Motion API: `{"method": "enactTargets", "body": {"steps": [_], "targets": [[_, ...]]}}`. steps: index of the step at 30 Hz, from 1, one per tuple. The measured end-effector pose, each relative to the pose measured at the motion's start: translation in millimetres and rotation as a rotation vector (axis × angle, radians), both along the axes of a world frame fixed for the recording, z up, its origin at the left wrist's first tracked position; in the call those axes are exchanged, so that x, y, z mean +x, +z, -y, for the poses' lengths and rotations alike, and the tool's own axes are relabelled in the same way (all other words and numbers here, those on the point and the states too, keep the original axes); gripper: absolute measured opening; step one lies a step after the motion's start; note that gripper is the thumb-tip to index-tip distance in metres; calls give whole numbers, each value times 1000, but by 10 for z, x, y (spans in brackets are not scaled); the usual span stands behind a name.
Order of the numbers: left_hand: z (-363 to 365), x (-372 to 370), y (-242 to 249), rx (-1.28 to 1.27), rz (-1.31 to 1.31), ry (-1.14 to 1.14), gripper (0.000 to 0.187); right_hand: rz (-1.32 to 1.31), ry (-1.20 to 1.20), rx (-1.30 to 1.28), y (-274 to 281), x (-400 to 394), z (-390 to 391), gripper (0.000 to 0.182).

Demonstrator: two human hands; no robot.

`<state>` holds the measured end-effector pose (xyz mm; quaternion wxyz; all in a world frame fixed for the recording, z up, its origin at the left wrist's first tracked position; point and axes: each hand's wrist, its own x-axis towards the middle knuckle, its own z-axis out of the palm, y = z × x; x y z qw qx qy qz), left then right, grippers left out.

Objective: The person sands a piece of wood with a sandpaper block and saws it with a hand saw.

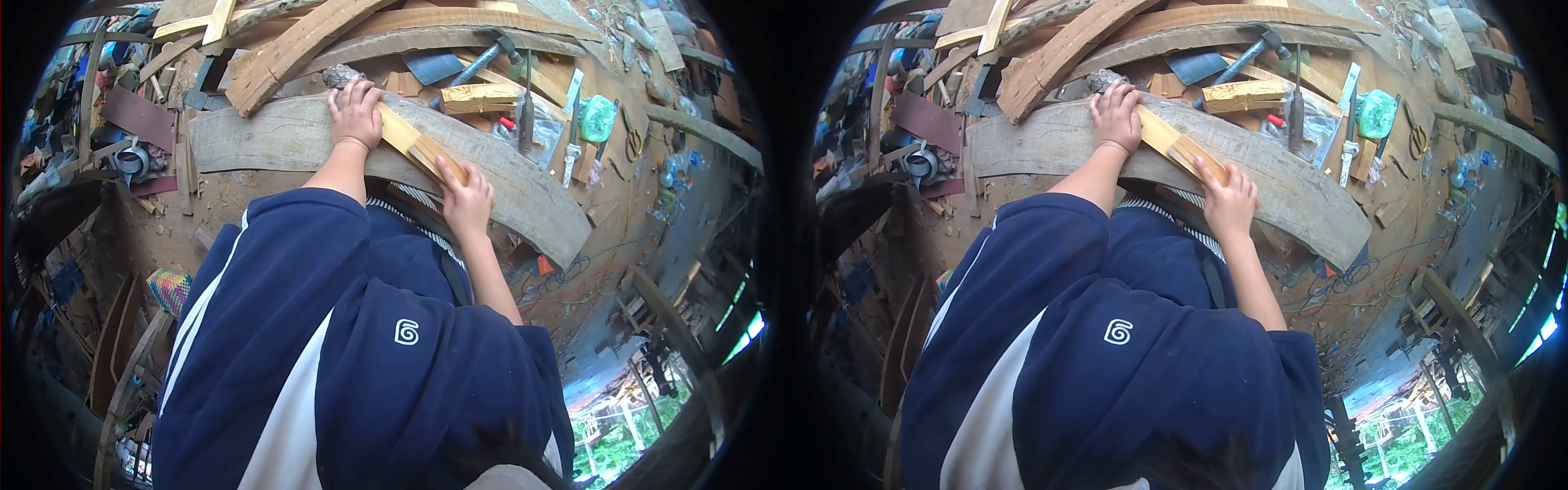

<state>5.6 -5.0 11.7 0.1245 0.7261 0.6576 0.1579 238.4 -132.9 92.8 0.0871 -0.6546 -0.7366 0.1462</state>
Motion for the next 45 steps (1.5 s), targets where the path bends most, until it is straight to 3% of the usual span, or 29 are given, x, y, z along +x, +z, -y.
{"method": "enactTargets", "body": {"steps": [6, 13, 24, 35, 45], "targets": [[0, 10, 0, -9, 5, -2, 31, 68, -80, -2, -58, 85, 126, 58], [3, 6, 14, -26, -9, 3, 30, 20, -21, 32, -79, -336, -349, 54], [-7, 9, 12, -25, -8, 8, 29, 49, -95, -30, 24, 330, 369, 55], [3, -2, -58, 3, -34, 0, 30, 30, -3, 35, -52, -321, -226, 54], [10, -1, -37, -8, 6, -14, 31, 66, -35, -23, 63, 409, 420, 56]]}}
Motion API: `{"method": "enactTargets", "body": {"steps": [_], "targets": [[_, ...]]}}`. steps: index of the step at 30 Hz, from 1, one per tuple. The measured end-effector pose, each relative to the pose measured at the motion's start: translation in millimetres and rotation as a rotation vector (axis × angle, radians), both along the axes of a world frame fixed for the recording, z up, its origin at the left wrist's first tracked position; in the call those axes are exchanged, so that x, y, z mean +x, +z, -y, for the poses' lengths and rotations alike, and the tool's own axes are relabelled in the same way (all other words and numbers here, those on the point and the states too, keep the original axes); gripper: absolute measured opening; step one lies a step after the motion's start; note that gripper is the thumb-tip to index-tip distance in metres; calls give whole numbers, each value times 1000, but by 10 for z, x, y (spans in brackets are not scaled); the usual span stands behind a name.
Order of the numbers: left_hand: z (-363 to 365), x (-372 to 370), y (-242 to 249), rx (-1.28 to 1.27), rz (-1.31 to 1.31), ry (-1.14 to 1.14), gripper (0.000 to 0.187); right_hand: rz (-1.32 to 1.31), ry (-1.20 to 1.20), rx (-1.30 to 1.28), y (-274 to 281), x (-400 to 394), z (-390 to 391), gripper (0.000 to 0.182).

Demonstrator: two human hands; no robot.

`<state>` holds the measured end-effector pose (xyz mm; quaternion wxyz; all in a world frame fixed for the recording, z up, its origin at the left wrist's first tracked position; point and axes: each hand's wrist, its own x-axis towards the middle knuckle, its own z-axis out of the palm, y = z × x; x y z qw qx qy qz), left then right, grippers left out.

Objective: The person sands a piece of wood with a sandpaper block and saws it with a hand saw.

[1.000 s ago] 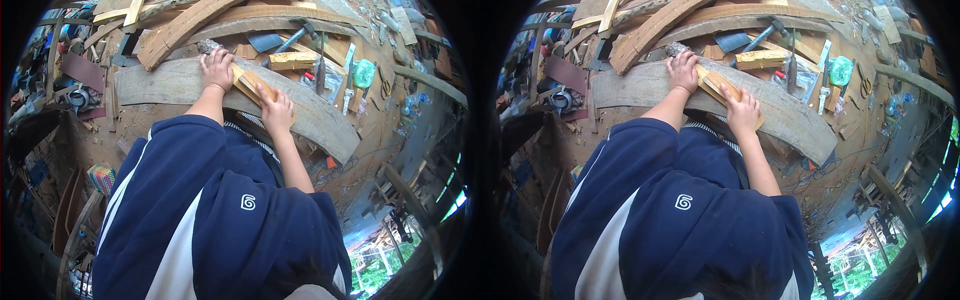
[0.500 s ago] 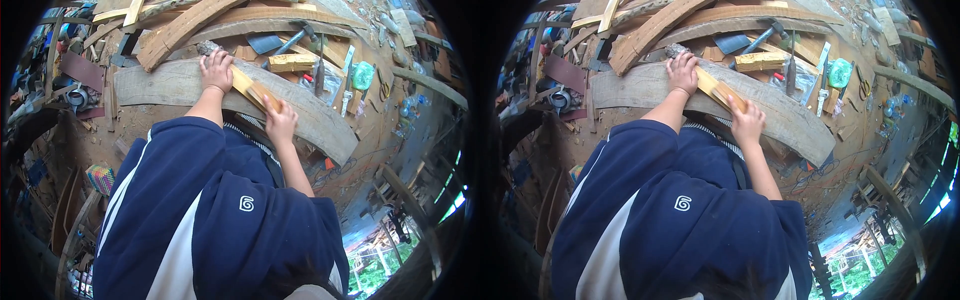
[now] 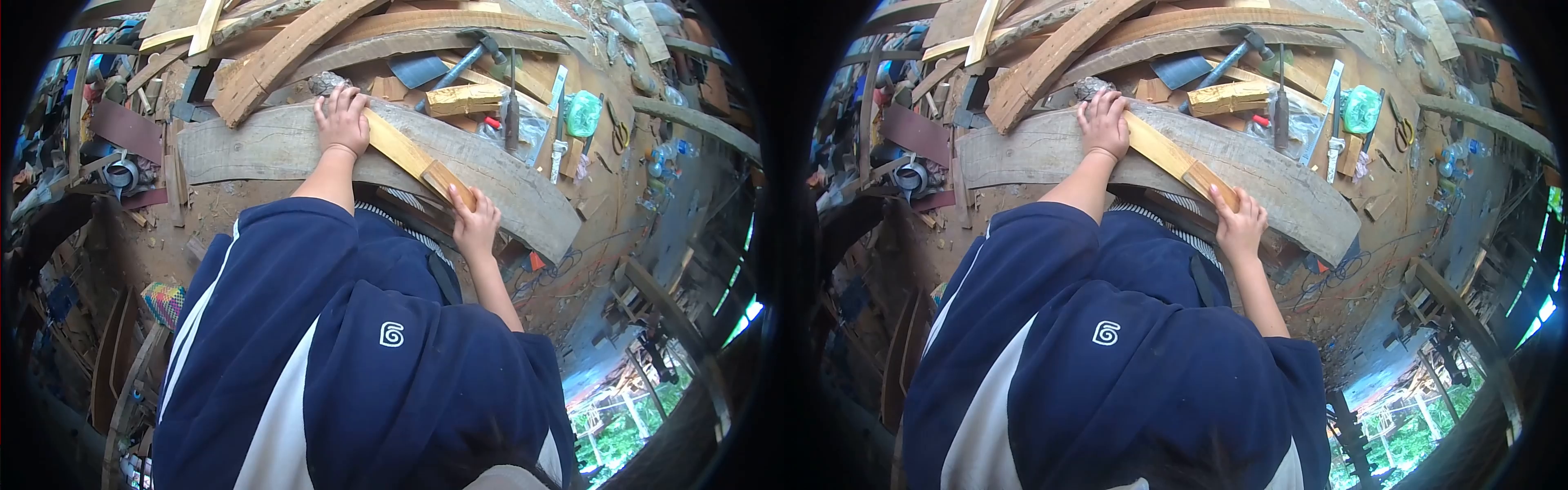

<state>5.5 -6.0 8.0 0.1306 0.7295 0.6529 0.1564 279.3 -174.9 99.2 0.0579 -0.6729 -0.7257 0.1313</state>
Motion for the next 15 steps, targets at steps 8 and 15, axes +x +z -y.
{"method": "enactTargets", "body": {"steps": [8, 15], "targets": [[-6, -9, -36, 12, -16, 7, 30, 5, 24, 49, -94, -758, -637, 62], [-4, -7, -7, -4, -12, 8, 29, 19, -11, -2, -23, -250, -156, 65]]}}
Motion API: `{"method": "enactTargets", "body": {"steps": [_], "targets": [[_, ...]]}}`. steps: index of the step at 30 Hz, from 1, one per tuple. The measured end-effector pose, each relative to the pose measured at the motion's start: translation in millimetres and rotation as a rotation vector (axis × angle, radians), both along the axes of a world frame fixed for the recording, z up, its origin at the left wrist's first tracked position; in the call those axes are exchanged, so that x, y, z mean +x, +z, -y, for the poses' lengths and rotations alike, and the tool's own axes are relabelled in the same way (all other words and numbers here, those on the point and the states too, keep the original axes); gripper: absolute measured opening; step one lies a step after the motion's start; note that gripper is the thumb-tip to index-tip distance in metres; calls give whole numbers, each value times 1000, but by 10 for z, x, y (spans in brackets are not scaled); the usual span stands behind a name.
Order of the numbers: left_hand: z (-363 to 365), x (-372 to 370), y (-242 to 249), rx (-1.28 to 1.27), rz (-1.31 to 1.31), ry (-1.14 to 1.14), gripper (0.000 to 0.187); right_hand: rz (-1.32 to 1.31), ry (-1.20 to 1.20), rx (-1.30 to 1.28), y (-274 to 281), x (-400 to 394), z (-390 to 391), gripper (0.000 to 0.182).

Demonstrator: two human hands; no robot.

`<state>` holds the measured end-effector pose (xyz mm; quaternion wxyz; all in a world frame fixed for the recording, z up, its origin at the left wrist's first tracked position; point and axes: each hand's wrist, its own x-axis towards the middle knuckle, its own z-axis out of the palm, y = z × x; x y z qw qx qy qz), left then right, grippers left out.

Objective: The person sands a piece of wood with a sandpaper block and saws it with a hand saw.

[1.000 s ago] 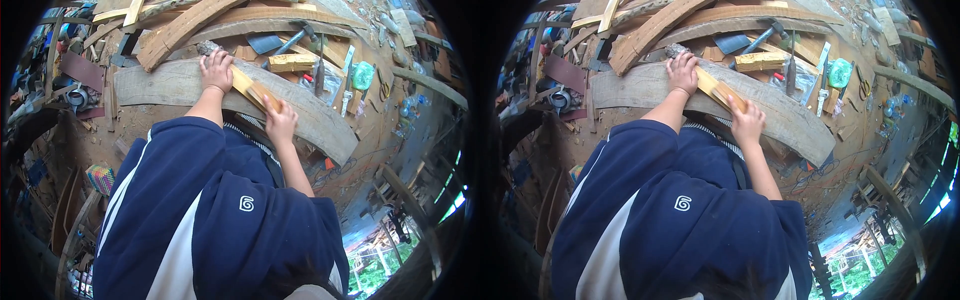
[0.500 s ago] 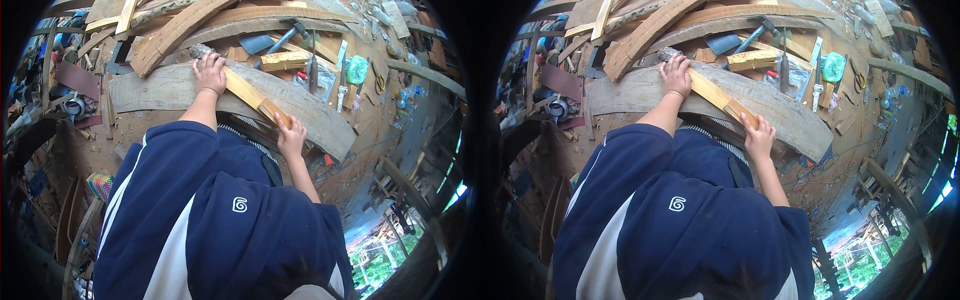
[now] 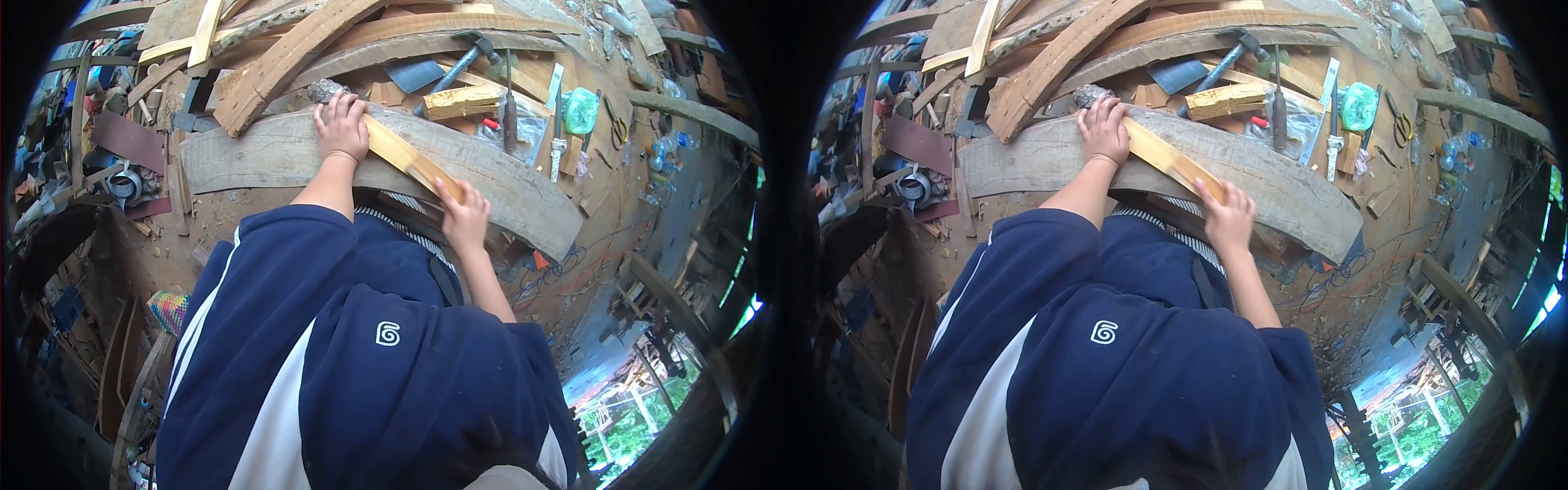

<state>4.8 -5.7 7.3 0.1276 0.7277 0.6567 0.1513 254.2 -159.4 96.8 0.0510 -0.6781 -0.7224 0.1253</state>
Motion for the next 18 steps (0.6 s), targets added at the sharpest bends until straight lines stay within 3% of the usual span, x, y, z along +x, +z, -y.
{"method": "enactTargets", "body": {"steps": [6, 8, 9, 14, 18], "targets": [[-3, 10, 36, -11, 12, 1, 31, -16, -32, -8, -20, 225, 192, 64], [-13, 16, 29, -13, -5, 5, 30, 46, -13, -3, -80, 30, -2, 56], [-6, 11, 26, -13, -25, 4, 29, 6, -15, 18, -135, -88, -119, 63], [-9, 6, 34, -19, -25, 3, 30, -73, 30, 25, -107, -474, -551, 61], [-4, 8, 35, 5, 16, 2, 30, -63, 35, -13, -63, -154, -203, 60]]}}
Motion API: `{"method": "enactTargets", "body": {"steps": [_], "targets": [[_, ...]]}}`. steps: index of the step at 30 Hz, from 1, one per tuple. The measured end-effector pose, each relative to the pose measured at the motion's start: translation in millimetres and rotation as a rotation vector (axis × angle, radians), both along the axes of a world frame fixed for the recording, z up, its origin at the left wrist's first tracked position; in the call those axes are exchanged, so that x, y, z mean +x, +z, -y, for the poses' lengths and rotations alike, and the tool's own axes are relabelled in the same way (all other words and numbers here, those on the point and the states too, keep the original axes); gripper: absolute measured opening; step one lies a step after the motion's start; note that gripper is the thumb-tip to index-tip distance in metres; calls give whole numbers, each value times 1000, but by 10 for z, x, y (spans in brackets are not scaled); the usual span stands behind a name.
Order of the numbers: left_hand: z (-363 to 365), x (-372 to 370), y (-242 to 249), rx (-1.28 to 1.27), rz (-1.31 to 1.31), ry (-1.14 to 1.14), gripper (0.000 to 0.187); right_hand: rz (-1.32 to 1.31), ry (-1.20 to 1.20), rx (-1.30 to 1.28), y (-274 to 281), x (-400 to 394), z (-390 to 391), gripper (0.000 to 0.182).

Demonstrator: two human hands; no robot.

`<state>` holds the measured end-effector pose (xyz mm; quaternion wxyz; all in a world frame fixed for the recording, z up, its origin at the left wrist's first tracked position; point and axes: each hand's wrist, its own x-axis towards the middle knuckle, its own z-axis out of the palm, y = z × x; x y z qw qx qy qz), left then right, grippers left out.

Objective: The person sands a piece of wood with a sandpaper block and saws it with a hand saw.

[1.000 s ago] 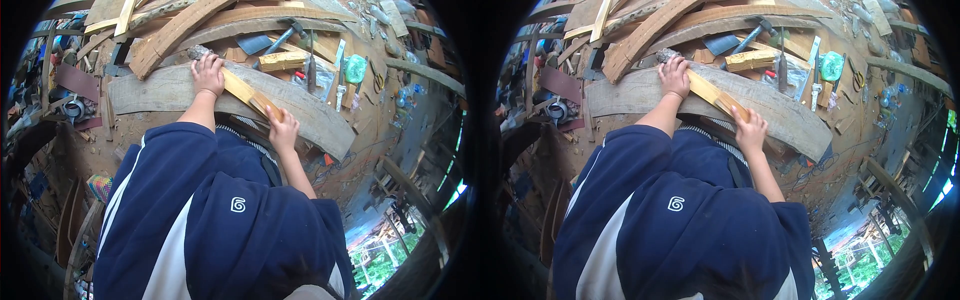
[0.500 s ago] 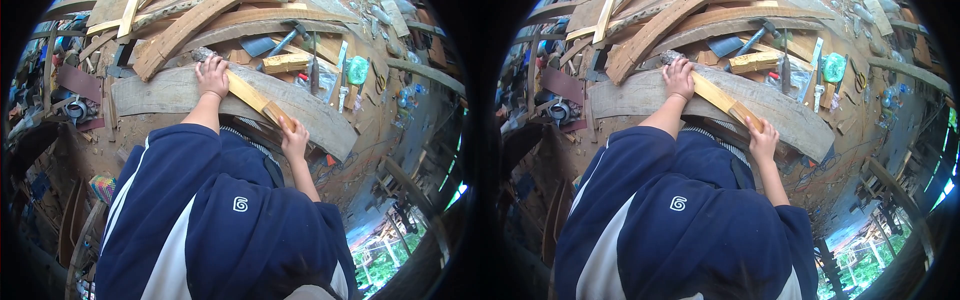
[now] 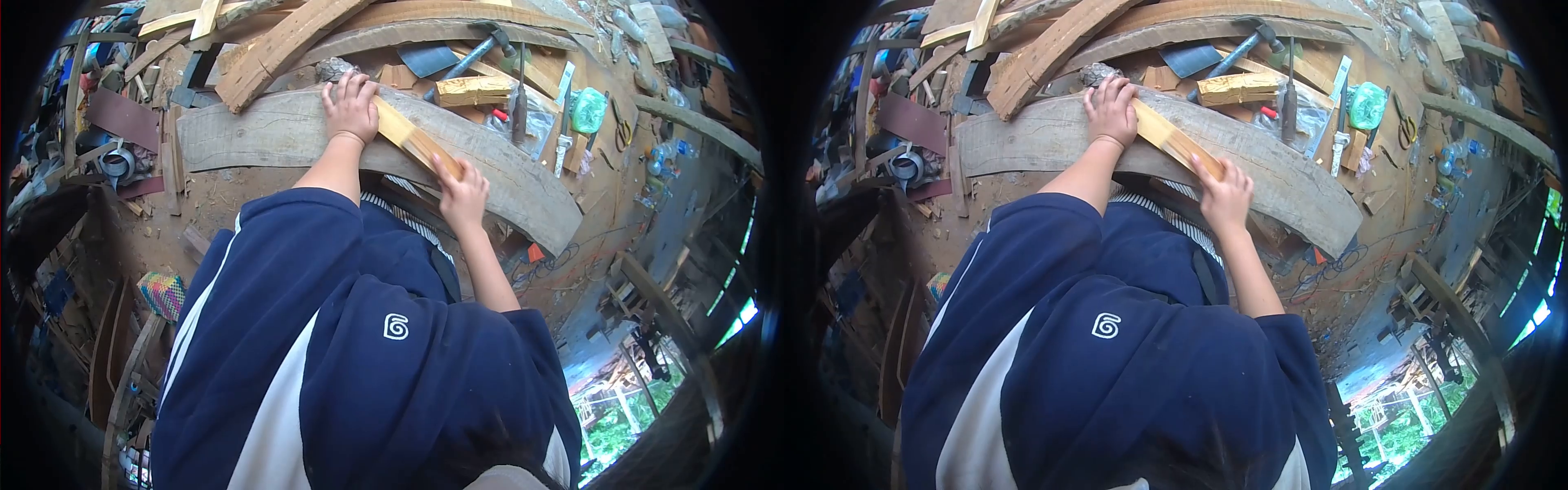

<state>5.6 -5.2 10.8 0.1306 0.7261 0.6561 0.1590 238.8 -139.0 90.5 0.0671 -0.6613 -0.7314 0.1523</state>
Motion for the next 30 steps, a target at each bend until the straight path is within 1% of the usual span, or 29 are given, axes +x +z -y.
{"method": "enactTargets", "body": {"steps": [2, 4, 5, 7, 8, 10, 12, 13, 14, 15, 16, 17, 18, 19, 20, 21, 22, 24, 25, 26, 28, 29, 30], "targets": [[7, 5, -3, -7, -2, 4, 30, 24, -29, -35, 10, 308, 312, 62], [6, 6, -21, -8, -51, 11, 30, 125, -131, -50, 34, 559, 599, 66], [6, 5, -25, -1, -53, 11, 30, 130, -128, -53, 74, 627, 715, 66], [8, 5, -14, -10, -53, 15, 30, 91, -271, -101, 144, 725, 905, 70], [0, 12, -3, -15, -59, 16, 30, 98, -273, -95, 155, 733, 985, 70], [-3, 21, 2, 7, -52, 13, 28, 14, -495, -178, 132, 736, 1156, 72], [-1, 18, -18, 45, -6, 25, 27, 10, -540, -209, 61, 767, 1291, 71], [-3, 7, -20, 39, -25, 17, 25, 21, -573, -242, 65, 725, 1304, 73], [5, 1, -19, 54, -23, 8, 25, 26, -606, -271, 69, 672, 1304, 75], [15, -7, -29, 64, 15, 7, 24, 144, -565, -309, 99, 630, 1311, 75], [12, -27, -62, 76, 51, 5, 24, 135, -576, -290, 158, 549, 1272, 75], [0, -67, -88, 42, 82, -26, 30, 217, -576, -360, 220, 471, 1228, 73], [-10, -122, -127, 63, 83, -38, 30, 299, -577, -430, 281, 426, 1189, 70], [6, -174, -112, 61, 119, -117, 36, 294, -591, -417, 351, 418, 1134, 70], [21, -226, -78, 53, 154, -195, 42, 201, -642, -474, 404, 434, 1073, 67], [-4, -294, -48, -68, 124, -258, 57, 106, -689, -533, 463, 453, 1010, 63], [-5, -330, 31, -61, 123, -265, 57, 102, -695, -526, 509, 500, 948, 63], [8, -416, 274, -221, 6, -430, 64, -73, -705, -612, 613, 624, 781, 61], [-19, -446, 409, -289, -54, -492, 66, -93, -706, -683, 802, 620, 619, 62], [-23, -469, 470, -281, -59, -495, 66, -47, -720, -699, 768, 695, 540, 63], [6, -506, 568, -320, -127, -556, 64, -12, -650, -668, 457, 989, 463, 65], [103, -488, 627, -160, -82, -522, 59, -18, -653, -666, 573, 965, 321, 65], [131, -482, 606, -159, -87, -527, 59, -40, -576, -777, 721, 985, 178, 67]]}}
